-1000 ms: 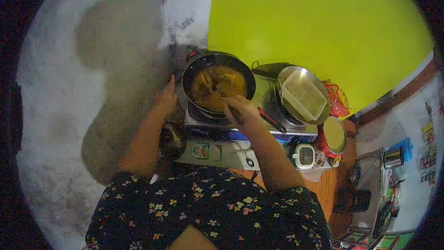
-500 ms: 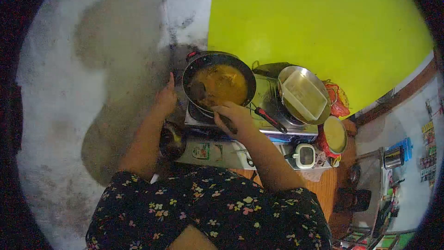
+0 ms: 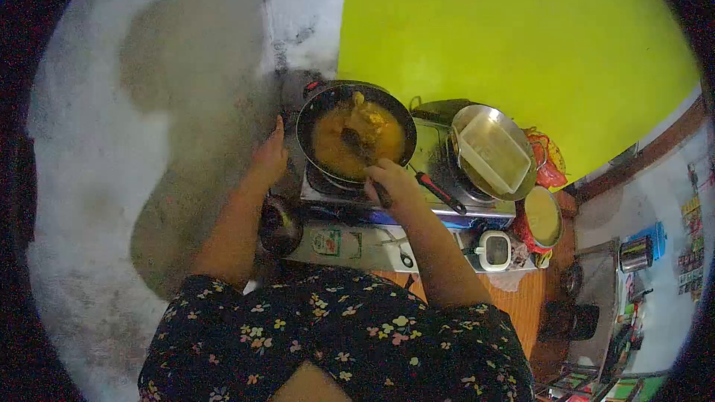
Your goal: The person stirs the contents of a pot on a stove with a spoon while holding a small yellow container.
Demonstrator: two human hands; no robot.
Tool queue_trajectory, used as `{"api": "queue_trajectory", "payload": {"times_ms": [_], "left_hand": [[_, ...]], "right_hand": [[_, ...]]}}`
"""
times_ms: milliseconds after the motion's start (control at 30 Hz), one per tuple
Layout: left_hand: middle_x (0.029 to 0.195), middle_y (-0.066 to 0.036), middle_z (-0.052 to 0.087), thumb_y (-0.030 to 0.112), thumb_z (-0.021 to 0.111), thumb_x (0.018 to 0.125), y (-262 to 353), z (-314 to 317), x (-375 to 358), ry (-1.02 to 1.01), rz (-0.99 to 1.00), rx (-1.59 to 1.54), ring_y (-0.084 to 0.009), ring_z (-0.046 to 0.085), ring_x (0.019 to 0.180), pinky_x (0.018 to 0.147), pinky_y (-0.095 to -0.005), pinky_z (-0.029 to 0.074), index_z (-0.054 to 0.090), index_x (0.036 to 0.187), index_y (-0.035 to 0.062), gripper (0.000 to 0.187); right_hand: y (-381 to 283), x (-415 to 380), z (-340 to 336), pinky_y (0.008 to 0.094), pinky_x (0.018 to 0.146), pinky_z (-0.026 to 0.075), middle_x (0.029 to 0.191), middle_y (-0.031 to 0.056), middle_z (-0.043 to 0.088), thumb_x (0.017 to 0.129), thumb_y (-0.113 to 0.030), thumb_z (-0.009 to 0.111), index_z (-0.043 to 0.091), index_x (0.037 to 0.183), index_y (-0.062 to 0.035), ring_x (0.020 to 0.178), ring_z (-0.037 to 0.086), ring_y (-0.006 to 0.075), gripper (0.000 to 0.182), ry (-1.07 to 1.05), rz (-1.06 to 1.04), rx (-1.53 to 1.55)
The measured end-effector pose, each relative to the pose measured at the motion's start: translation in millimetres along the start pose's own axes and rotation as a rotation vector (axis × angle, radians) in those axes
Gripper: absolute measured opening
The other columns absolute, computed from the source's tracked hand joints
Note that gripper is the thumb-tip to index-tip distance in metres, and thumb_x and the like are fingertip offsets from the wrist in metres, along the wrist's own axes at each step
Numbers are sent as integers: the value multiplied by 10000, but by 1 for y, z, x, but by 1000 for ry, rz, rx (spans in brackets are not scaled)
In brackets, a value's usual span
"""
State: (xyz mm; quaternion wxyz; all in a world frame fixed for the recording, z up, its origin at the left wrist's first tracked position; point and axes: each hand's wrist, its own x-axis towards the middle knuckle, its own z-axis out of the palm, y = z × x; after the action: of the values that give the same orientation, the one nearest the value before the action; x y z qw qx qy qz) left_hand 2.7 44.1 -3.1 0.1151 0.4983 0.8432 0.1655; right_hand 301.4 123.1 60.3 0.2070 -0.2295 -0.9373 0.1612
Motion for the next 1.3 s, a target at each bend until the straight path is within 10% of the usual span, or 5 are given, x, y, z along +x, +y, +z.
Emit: {"api": "queue_trajectory", "payload": {"times_ms": [633,1000,1300], "left_hand": [[1520,-162,295,73,418,946,-10,10,8,-27,32,14,-417,329,1356,1148,-565,162,25,1531,157,709],[1514,-169,300,114,449,946,19,-25,-7,-182,-107,-43,-358,356,1353,1142,-557,190,9,1527,126,728],[1501,-155,337,99,372,956,21,-19,-5,-72,-103,1,-368,395,1327,1113,-592,207,36,1526,99,662]], "right_hand": [[77,24,-23,362,740,515,955,196,643,815,-46,654,656,1032,-18,841,648,357,219,430,45,-126],[138,40,22,277,820,503,992,90,687,884,-100,648,652,1114,7,957,648,173,253,339,514,1000],[79,18,-34,311,920,481,1121,113,641,908,-82,627,639,1119,11,1021,632,216,231,250,494,1003]]}}
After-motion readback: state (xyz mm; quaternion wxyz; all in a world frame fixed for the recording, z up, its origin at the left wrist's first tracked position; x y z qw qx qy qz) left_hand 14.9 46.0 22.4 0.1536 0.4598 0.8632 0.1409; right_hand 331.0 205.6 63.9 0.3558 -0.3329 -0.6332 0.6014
